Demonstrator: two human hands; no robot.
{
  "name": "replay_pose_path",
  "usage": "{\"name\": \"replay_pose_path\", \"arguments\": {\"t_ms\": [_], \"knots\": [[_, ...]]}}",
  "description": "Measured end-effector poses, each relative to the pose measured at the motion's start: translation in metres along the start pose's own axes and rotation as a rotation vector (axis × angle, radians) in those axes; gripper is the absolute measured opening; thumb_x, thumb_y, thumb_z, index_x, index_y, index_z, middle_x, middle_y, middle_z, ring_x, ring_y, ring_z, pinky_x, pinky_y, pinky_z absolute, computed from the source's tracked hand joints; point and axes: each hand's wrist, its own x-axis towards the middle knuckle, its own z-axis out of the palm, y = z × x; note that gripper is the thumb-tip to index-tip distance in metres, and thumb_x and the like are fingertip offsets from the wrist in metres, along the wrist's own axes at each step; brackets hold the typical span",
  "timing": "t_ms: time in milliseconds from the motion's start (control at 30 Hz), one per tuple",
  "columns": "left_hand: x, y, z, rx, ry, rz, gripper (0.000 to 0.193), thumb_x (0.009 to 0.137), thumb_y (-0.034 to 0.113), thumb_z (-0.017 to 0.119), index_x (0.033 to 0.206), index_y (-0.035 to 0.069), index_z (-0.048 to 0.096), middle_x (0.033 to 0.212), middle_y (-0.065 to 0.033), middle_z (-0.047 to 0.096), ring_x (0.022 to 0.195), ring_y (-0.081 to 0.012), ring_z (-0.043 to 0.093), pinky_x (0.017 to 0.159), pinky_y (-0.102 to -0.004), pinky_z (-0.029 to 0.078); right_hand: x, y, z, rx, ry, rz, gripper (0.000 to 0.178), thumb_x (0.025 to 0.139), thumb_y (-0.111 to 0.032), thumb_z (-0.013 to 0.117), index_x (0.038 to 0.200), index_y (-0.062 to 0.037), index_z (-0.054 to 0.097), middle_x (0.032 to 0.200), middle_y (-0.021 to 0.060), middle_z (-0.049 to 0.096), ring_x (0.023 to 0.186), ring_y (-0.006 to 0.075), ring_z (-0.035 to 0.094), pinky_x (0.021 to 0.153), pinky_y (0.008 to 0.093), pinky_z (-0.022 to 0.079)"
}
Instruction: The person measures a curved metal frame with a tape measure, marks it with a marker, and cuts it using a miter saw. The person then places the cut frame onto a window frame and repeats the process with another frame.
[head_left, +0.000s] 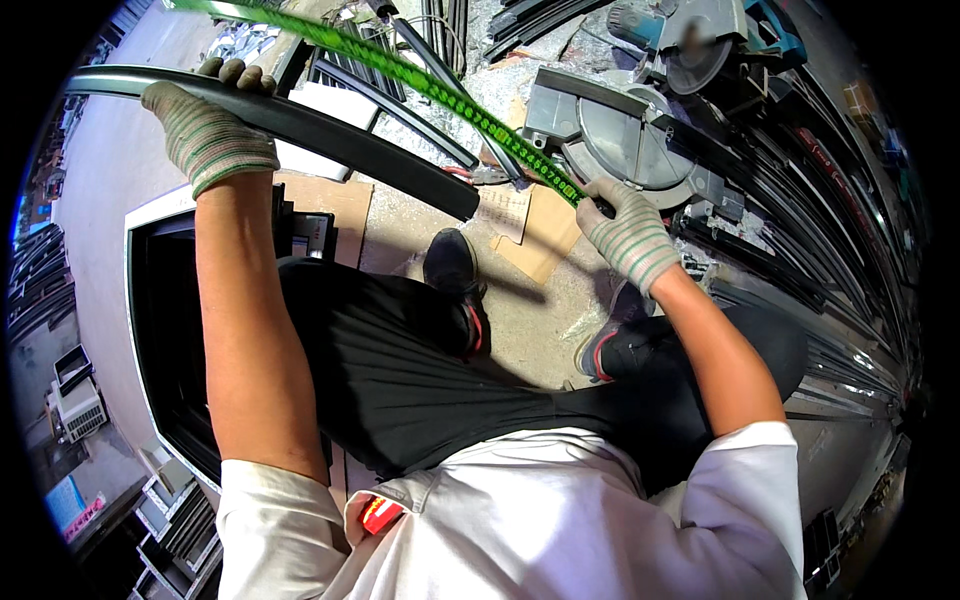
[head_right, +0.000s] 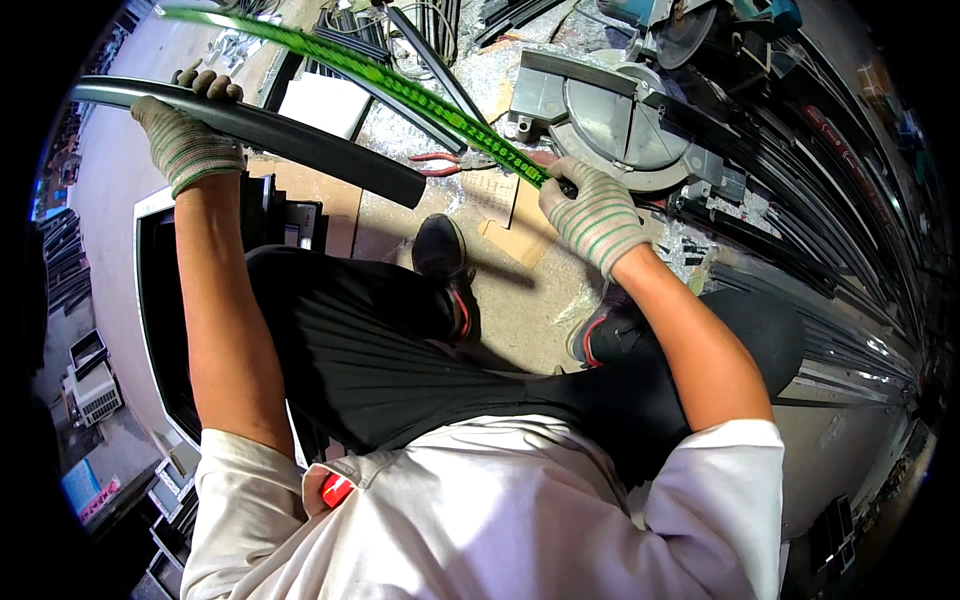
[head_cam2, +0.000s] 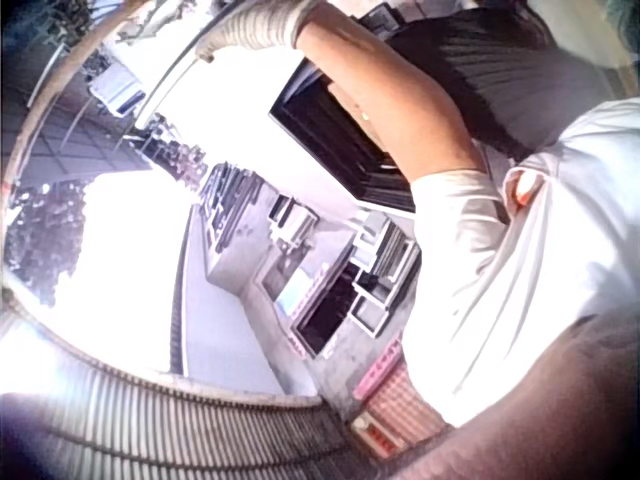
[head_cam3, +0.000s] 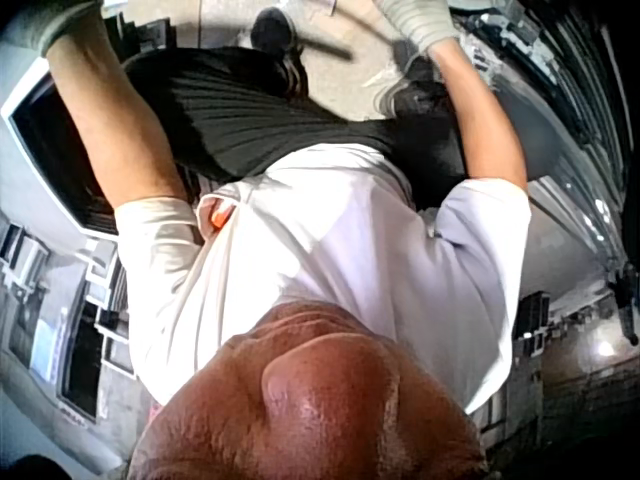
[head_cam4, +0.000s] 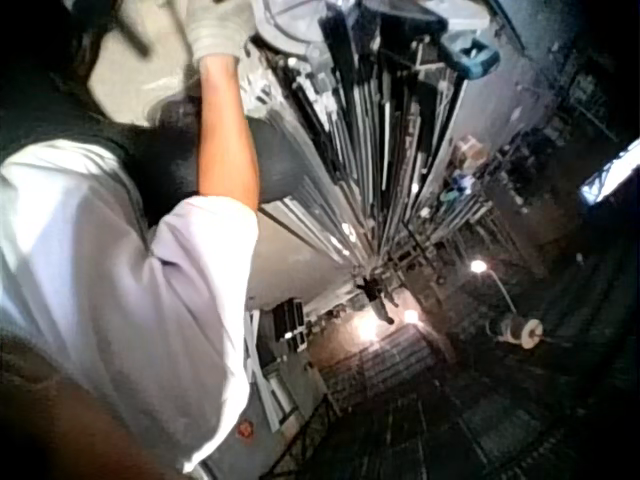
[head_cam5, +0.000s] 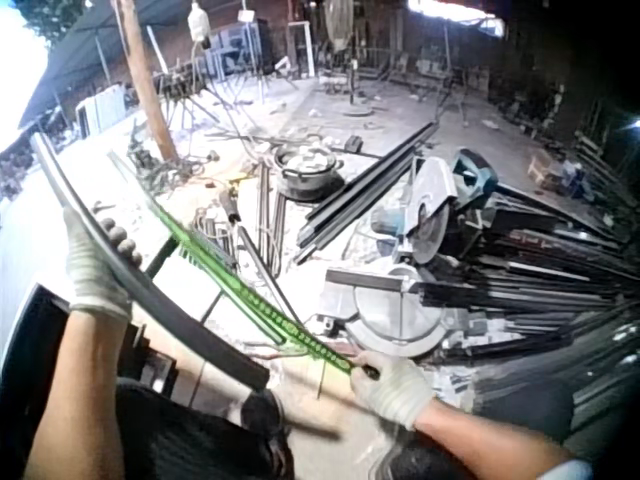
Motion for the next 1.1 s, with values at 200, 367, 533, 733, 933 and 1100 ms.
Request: {"name": "replay_pose_path", "arguments": {"t_ms": [200, 367, 533, 733, 933, 1100], "knots": [[0.003, -0.001, -0.013, -0.037, -0.087, 0.013, 0.065, 0.107, 0.058, 0.02, 0.098, 0.001, 0.05, 0.069, -0.0073, 0.048, 0.056, -0.0193, 0.048, 0.052, -0.0305, 0.046, 0.024, 0.068, 0.049, -0.219, -0.163, 0.135, 0.038, 0.087, -0.034, 0.057, 0.111, -0.0094, 0.074, 0.103, 0.0249, 0.072, 0.1, 0.0416, 0.07, 0.092, 0.0454, 0.054], [0.006, -0.008, -0.019, -0.14, -0.029, -0.051, 0.048, 0.107, 0.051, 0.043, 0.096, 0.005, 0.05, 0.072, -0.0056, 0.048, 0.06, -0.0187, 0.048, 0.059, -0.0321, 0.047, 0.013, 0.138, 0.1, -0.268, -0.284, 0.312, 0.039, 0.088, -0.036, 0.058, 0.115, -0.0118, 0.073, 0.114, 0.024, 0.071, 0.108, 0.04, 0.069, 0.095, 0.0456, 0.054], [0.02, -0.005, -0.028, -0.221, -0.092, -0.104, 0.033, 0.101, 0.036, 0.064, 0.089, 0.009, 0.051, 0.071, -0.0026, 0.047, 0.06, -0.0162, 0.047, 0.061, -0.0323, 0.046, 0.014, 0.158, 0.123, -0.374, -0.342, 0.253, 0.034, 0.088, -0.032, 0.057, 0.11, -0.011, 0.073, 0.11, 0.0252, 0.071, 0.104, 0.0425, 0.069, 0.093, 0.0473, 0.054], [0.014, -0.015, -0.014, -0.18, -0.099, -0.115, 0.03, 0.098, 0.03, 0.07, 0.089, 0.008, 0.051, 0.071, -0.0025, 0.047, 0.06, -0.0159, 0.047, 0.061, -0.0301, 0.048, 0.019, 0.196, 0.152, -0.383, -0.275, 0.305, 0.031, 0.092, -0.031, 0.059, 0.112, -0.0116, 0.072, 0.108, 0.0244, 0.071, 0.103, 0.0428, 0.068, 0.091, 0.0504, 0.054], [0.034, -0.02, -0.028, -0.187, -0.127, -0.148, 0.036, 0.1, 0.036, 0.066, 0.098, 0.003, 0.054, 0.079, -0.0078, 0.055, 0.066, -0.0209, 0.053, 0.068, -0.0357, 0.052, 0.028, 0.214, 0.172, -0.434, -0.251, 0.394, 0.032, 0.095, -0.03, 0.057, 0.116, -0.0109, 0.072, 0.115, 0.0219, 0.07, 0.109, 0.0404, 0.067, 0.094, 0.0507, 0.054], [0.044, -0.019, -0.034, -0.196, -0.133, -0.148, 0.038, 0.101, 0.037, 0.065, 0.099, 0.001, 0.054, 0.081, -0.0095, 0.056, 0.069, -0.0223, 0.054, 0.071, -0.038, 0.053, 0.03, 0.19, 0.172, -0.459, -0.285, 0.35, 0.031, 0.093, -0.023, 0.056, 0.119, -0.0124, 0.071, 0.122, 0.0235, 0.069, 0.112, 0.0418, 0.067, 0.094, 0.0513, 0.054]]}}
